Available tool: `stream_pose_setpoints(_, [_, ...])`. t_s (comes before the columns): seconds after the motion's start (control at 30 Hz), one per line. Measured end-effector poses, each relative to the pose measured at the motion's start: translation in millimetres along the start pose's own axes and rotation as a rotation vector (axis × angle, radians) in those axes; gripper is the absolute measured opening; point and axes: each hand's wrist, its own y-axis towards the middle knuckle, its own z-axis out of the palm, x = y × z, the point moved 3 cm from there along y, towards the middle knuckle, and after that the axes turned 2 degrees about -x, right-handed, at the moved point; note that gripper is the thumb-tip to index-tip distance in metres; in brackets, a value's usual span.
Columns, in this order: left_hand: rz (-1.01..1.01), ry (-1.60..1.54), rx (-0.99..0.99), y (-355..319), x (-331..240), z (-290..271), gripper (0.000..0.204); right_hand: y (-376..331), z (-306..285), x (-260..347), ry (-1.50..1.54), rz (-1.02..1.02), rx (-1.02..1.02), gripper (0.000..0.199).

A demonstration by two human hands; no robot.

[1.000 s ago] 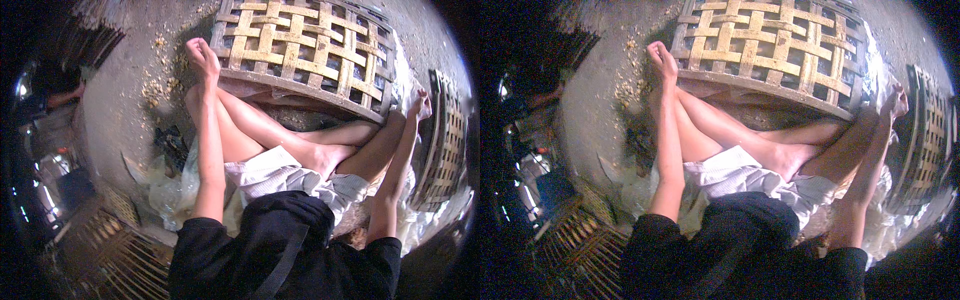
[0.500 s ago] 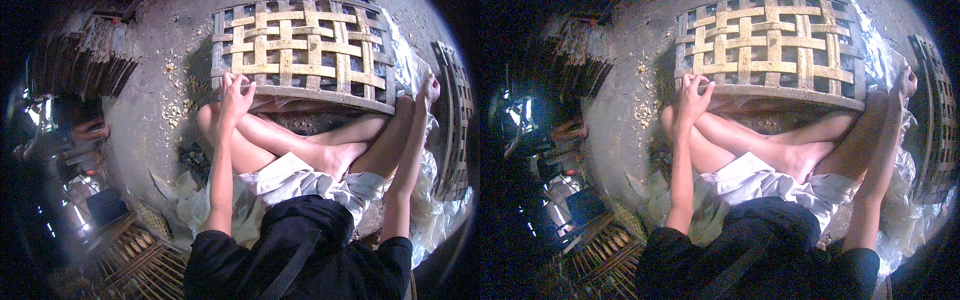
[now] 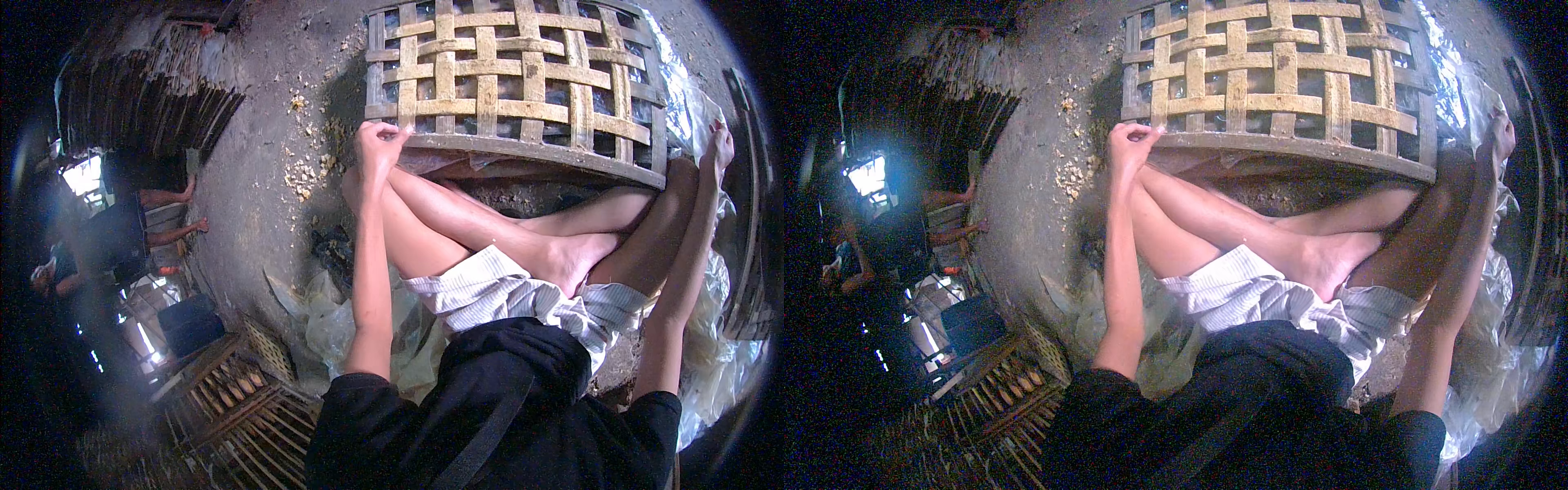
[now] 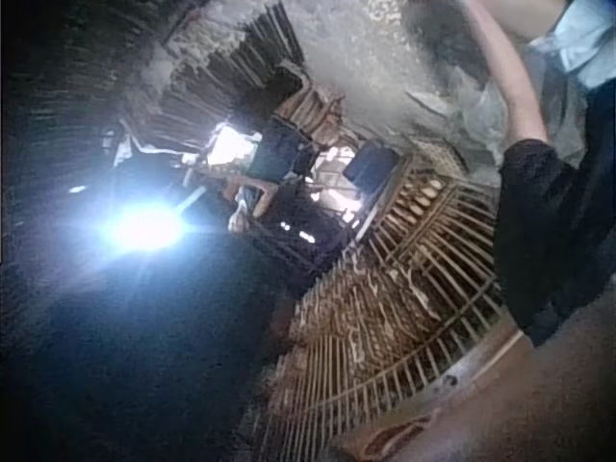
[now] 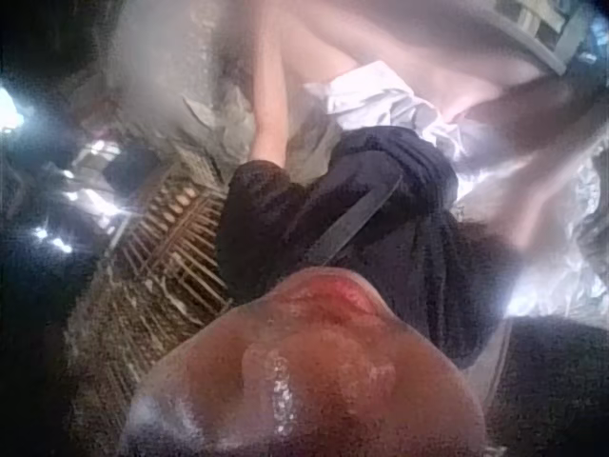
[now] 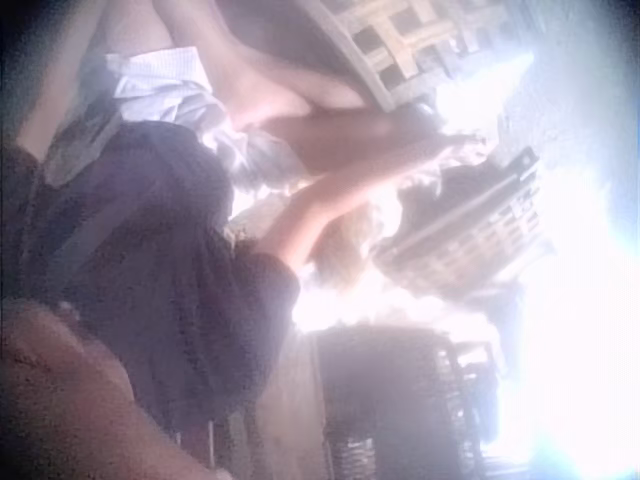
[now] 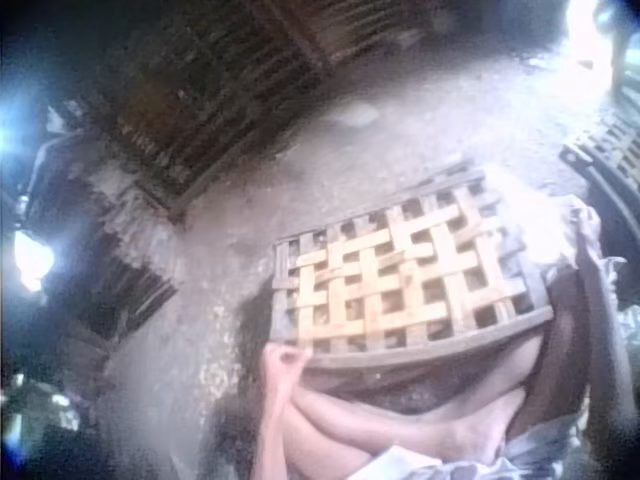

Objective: The person sits cross-legged on the floor and assembles a food tray by placing a woven bamboo frame over a plastic-wrapped block of food. They press down on the frame and adjust the plastic wrap, then lift the frame to reveal the contents before repeating the process.

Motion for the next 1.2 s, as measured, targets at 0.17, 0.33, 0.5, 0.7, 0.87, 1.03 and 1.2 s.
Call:
stream_pose_setpoints(0.17, [-0.005,-0.133,0.121,14.4,3.8,6.9,0.013,23.3,-28.8,6.9,-0.118,-0.116,0.164,0.048])
stream_pose_setpoints(0.33, [0.173,-0.022,-0.076,-1.4,-11.0,-7.4,0.005,14.0,-15.6,-3.1,-0.014,-0.119,0.201,0.045])
stream_pose_setpoints(0.5, [0.091,-0.04,-0.499,-12.5,19.0,-53.3,0.01,10.9,-18.3,-23.9,0.003,-0.006,0.27,0.049])
stream_pose_setpoints(0.7, [-0.395,0.372,-0.364,-43.0,145.5,-138.6,0.053,38.7,-20.1,-33.2,0.115,0.007,0.302,0.056])
stream_pose_setpoints(0.87, [-0.539,0.492,-0.128,-81.5,146.9,-153.5,0.066,8.4,0.6,-23.4,0.029,0.041,0.363,0.055])
stream_pose_setpoints(1.03, [0.008,0.056,-0.242,-38.7,-8.6,-100.5,0.031,27.0,-23.8,-19.4,-0.051,0.021,0.342,0.053])
stream_pose_setpoints(1.2, [0.141,0.126,-0.032,-0.1,-55.1,-24.0,0.042,56.0,-33.2,-9.1,0.007,-0.097,0.281,0.042])
